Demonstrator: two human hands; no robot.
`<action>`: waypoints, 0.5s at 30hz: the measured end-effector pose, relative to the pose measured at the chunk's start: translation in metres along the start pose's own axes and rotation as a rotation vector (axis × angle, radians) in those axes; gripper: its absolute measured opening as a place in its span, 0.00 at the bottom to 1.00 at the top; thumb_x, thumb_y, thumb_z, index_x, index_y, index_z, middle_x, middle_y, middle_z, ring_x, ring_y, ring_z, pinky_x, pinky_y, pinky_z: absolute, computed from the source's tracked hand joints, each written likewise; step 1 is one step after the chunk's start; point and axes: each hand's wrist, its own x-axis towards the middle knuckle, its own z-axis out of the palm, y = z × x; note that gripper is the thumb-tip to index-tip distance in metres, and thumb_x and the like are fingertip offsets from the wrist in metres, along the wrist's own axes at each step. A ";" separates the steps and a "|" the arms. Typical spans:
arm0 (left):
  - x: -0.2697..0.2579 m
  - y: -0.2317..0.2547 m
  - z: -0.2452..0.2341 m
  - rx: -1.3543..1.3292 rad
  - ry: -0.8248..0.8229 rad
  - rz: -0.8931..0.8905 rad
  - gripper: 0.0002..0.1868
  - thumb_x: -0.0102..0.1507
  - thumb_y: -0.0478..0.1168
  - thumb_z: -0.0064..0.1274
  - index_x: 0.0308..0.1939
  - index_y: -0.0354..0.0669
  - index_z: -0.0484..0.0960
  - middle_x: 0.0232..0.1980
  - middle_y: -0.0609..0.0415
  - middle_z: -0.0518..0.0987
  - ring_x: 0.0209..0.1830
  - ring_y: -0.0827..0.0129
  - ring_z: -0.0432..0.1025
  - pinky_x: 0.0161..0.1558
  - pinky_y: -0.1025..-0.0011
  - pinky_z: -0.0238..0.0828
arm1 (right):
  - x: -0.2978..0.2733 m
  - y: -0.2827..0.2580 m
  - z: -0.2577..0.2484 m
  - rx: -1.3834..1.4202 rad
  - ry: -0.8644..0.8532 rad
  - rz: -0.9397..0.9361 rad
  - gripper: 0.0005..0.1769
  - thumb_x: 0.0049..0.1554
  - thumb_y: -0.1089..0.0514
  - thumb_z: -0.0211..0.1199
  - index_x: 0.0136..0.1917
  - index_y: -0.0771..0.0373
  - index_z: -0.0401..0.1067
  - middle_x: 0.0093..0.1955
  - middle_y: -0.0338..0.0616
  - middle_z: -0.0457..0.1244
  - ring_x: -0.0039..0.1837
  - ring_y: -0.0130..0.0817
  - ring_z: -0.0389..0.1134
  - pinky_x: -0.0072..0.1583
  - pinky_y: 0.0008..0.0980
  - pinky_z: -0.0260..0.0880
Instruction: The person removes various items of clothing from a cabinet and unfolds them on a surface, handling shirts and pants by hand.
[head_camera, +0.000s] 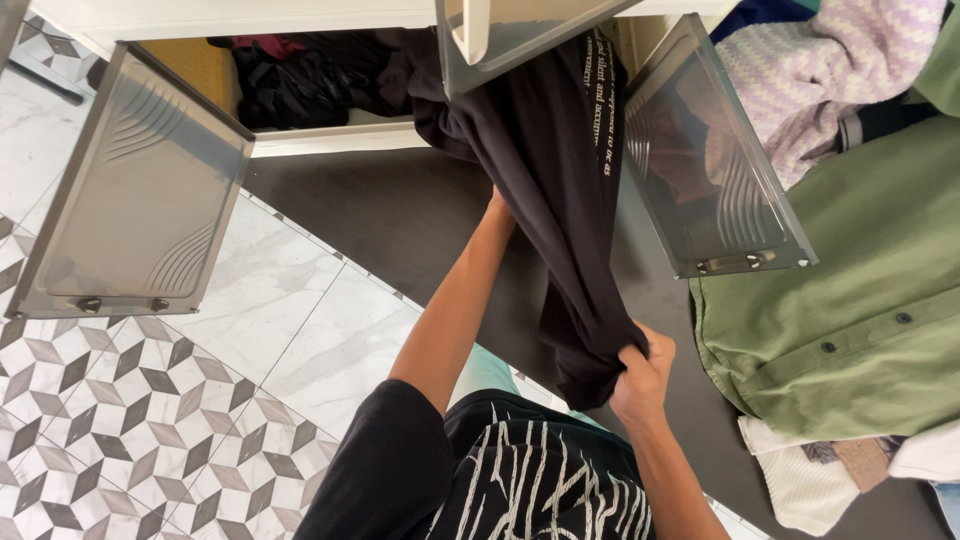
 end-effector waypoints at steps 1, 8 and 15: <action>0.000 -0.004 0.002 0.016 -0.013 -0.006 0.37 0.66 0.36 0.52 0.75 0.41 0.51 0.69 0.47 0.63 0.66 0.62 0.64 0.64 0.64 0.68 | -0.011 0.003 -0.011 0.031 0.002 0.027 0.21 0.50 0.73 0.47 0.53 0.84 0.74 0.46 0.49 0.69 0.48 0.31 0.68 0.53 0.26 0.67; -0.023 -0.026 -0.041 0.250 -0.024 -0.055 0.32 0.67 0.35 0.51 0.74 0.41 0.57 0.66 0.47 0.68 0.63 0.62 0.67 0.63 0.65 0.69 | -0.071 0.046 -0.114 0.268 0.143 0.283 0.12 0.42 0.72 0.46 0.38 0.72 0.69 0.40 0.46 0.66 0.41 0.34 0.65 0.49 0.28 0.67; -0.054 -0.046 -0.097 0.552 0.054 -0.125 0.28 0.68 0.33 0.50 0.72 0.41 0.62 0.63 0.47 0.73 0.60 0.62 0.71 0.61 0.65 0.71 | -0.114 0.048 -0.211 0.648 -0.359 0.487 0.12 0.45 0.70 0.51 0.43 0.71 0.70 0.41 0.47 0.64 0.43 0.37 0.63 0.47 0.31 0.65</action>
